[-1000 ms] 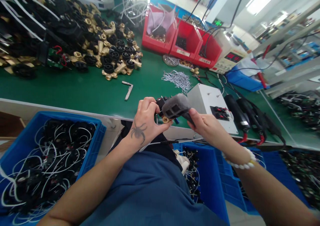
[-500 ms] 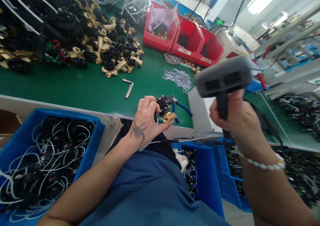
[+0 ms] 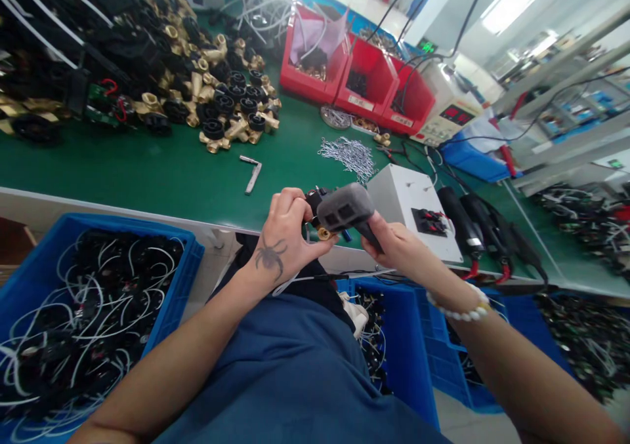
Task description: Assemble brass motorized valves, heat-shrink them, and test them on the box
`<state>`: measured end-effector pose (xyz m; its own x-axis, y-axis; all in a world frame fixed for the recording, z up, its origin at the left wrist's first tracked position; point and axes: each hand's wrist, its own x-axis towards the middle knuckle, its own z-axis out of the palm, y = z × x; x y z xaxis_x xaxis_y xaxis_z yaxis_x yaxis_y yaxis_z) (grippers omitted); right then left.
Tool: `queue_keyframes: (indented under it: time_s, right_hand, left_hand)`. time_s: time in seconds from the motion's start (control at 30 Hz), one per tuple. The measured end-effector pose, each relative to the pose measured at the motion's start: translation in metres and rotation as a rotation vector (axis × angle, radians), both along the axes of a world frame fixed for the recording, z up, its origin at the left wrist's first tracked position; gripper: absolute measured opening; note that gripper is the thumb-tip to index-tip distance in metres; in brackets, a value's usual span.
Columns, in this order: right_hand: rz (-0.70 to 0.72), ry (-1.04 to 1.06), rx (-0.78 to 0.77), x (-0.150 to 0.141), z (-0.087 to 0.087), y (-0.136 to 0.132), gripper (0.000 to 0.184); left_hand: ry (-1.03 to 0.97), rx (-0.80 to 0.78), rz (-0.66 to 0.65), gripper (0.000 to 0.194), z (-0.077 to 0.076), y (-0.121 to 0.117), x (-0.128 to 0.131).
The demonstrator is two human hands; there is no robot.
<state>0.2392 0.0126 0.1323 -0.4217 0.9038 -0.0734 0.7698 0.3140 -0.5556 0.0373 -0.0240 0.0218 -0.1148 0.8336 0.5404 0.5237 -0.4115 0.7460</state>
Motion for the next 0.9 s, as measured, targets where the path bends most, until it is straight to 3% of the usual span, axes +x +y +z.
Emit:
queue_keyframes:
  time_s: [0.1, 0.2, 0.27, 0.33, 0.47, 0.57, 0.7, 0.9]
  right_hand:
    - [0.035, 0.063, -0.177, 0.0, -0.007, -0.001, 0.082]
    - [-0.02, 0.366, -0.152, 0.006, -0.001, -0.008, 0.058]
    - [0.008, 0.532, -0.236, 0.01, 0.004, -0.015, 0.042]
    - [0.05, 0.562, -0.328, 0.013, 0.007, -0.021, 0.039]
    - [-0.004, 0.383, -0.096, 0.013, 0.005, -0.025, 0.049]
    - [0.018, 0.279, -0.093, 0.009, 0.001, -0.024, 0.047]
    - [-0.019, 0.048, 0.01, 0.003, -0.003, -0.022, 0.06]
    - [-0.189, 0.285, 0.082, 0.002, 0.004, -0.02, 0.068]
  left_hand:
    - [-0.013, -0.015, -0.003, 0.042, 0.0, 0.0, 0.0]
    - [-0.016, -0.003, -0.001, 0.043, 0.001, -0.001, 0.0]
    - [-0.013, -0.001, 0.002, 0.043, 0.002, -0.002, 0.0]
    - [-0.013, -0.014, -0.001, 0.044, 0.001, -0.002, 0.0]
    - [-0.016, -0.019, 0.003, 0.045, 0.0, -0.002, 0.002]
    - [0.002, 0.004, 0.02, 0.046, 0.0, -0.001, 0.003]
    - [0.027, 0.001, 0.038, 0.046, 0.001, -0.001, 0.004]
    - [0.022, -0.022, -0.002, 0.044, 0.002, -0.001, 0.002]
